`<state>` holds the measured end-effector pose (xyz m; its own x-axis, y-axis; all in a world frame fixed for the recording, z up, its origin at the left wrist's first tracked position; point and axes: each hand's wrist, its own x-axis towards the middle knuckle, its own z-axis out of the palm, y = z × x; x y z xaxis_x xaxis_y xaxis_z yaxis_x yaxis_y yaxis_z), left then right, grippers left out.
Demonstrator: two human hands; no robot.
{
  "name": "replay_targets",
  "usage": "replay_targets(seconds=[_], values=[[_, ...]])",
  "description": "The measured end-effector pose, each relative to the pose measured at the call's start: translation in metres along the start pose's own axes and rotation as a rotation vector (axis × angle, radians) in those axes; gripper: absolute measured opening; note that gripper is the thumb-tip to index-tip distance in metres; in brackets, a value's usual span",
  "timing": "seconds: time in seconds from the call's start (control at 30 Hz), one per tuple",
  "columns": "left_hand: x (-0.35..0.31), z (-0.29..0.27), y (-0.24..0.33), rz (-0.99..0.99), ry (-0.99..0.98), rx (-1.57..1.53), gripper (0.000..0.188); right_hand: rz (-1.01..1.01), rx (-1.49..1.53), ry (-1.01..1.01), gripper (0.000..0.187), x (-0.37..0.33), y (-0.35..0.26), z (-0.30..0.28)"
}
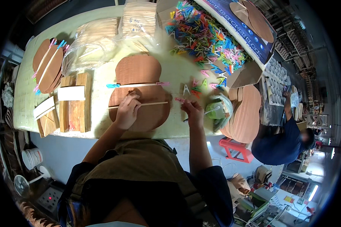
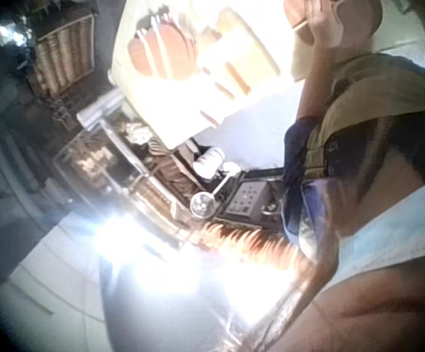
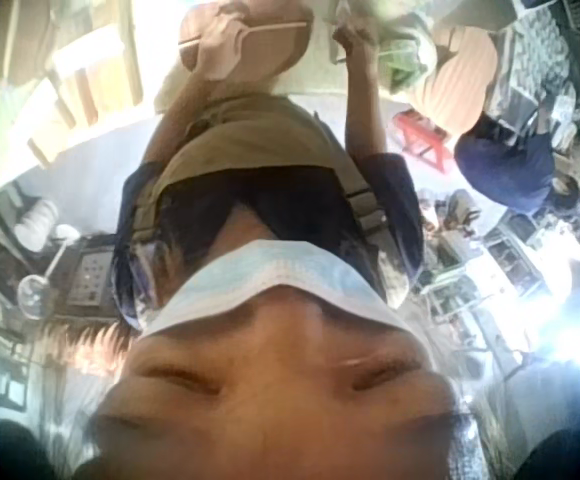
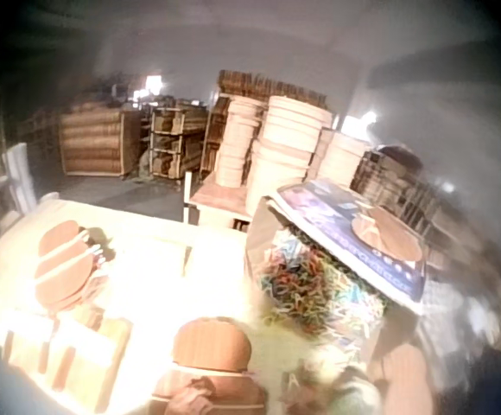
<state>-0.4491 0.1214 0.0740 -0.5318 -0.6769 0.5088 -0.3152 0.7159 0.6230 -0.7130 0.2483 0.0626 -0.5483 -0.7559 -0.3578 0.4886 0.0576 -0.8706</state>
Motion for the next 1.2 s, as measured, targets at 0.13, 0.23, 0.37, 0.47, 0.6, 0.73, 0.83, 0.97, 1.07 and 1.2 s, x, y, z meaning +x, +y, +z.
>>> replay_targets(seconds=[0.13,0.23,0.37,0.47,0.6,0.73,0.83,0.97,1.07,1.2], values=[[-0.003,0.007,-0.004,-0.008,-0.039,0.023,0.009,0.066,-0.053,0.059,0.010,0.000,0.016,-0.002],[-0.004,0.008,-0.006,-0.032,-0.063,0.015,0.009,0.106,-0.078,0.068,0.011,-0.001,0.019,0.002],[-0.003,0.007,-0.006,-0.021,-0.044,0.010,0.008,0.095,-0.079,0.021,0.015,-0.005,0.019,0.018],[-0.002,0.007,-0.006,-0.015,-0.030,0.013,0.008,0.189,-0.184,-0.017,0.024,0.000,0.012,0.018],[-0.003,0.007,-0.007,-0.006,-0.003,-0.024,0.007,-0.231,-1.094,0.143,0.033,0.040,0.004,0.005],[-0.003,0.008,-0.009,0.009,0.027,-0.043,0.007,-0.531,-1.624,0.160,0.040,0.081,0.000,0.016],[-0.003,0.008,-0.008,0.045,0.074,-0.043,0.005,-0.636,-1.450,-0.039,0.039,0.093,-0.018,0.052],[-0.001,0.006,-0.009,0.073,0.083,-0.019,0.006,-1.078,-1.404,-0.427,0.029,0.090,-0.028,0.124],[-0.001,0.002,-0.009,0.064,0.042,-0.043,0.009,-1.083,-1.386,-0.456,0.024,0.094,-0.019,0.161],[-0.001,0.002,-0.010,0.065,0.058,-0.053,0.010,-0.687,-1.454,-0.111,0.030,0.099,0.007,0.183]])
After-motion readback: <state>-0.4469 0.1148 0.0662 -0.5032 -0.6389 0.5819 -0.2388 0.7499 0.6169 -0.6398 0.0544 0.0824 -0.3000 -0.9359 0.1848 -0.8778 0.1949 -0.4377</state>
